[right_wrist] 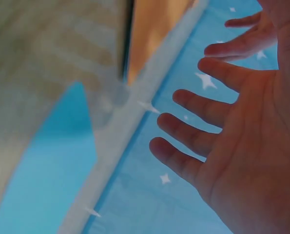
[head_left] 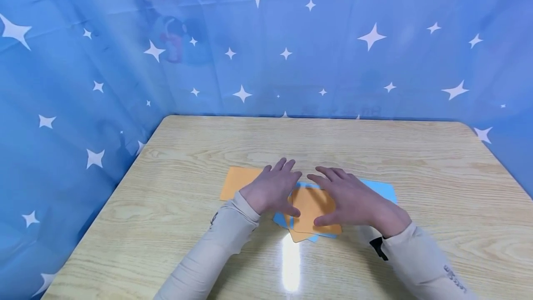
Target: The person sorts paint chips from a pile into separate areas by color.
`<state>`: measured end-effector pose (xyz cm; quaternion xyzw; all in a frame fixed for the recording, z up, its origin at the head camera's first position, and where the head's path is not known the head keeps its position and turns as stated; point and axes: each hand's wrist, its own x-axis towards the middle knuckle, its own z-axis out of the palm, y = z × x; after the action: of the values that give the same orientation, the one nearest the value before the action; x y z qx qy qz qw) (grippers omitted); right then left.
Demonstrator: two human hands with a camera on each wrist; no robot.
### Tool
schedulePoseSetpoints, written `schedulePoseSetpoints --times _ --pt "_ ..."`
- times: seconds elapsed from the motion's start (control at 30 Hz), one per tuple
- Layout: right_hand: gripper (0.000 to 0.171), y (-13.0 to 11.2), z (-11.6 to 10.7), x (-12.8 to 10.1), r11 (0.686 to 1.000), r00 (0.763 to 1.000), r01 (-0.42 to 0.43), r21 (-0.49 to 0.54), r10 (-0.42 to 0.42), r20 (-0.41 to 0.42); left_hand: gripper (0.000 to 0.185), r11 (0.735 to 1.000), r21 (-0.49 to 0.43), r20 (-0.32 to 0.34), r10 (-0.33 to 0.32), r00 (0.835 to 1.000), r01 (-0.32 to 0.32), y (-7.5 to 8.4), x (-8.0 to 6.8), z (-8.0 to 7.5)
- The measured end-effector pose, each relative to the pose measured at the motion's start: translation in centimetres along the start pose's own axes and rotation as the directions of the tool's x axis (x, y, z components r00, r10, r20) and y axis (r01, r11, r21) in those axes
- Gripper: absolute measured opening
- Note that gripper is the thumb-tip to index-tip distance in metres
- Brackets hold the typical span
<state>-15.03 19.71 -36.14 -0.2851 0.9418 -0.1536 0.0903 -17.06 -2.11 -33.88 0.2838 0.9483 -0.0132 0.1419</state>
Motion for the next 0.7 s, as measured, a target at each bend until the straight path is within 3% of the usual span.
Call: schedulePoseSetpoints --times 0.2,0.57,0.7 --pt "0.096 0.2 1.0 0.3 1.000 0.999 -0.001 -0.001 0.001 0.032 0.097 1.000 0.023 0.023 0.008 1.000 -0.008 0.0 0.3 1.0" --pt "0.075 0.0 1.2 0.4 1.000 0.998 0.003 0.011 -0.004 0.059 0.077 0.999 -0.022 0.054 0.045 0.998 -0.044 0.0 0.7 1.8" --pt "0.078 -0.2 1.3 0.4 1.000 0.998 0.011 0.010 -0.012 0.060 0.071 0.999 -0.004 0.038 0.044 0.998 -0.044 0.1 0.8 2.0"
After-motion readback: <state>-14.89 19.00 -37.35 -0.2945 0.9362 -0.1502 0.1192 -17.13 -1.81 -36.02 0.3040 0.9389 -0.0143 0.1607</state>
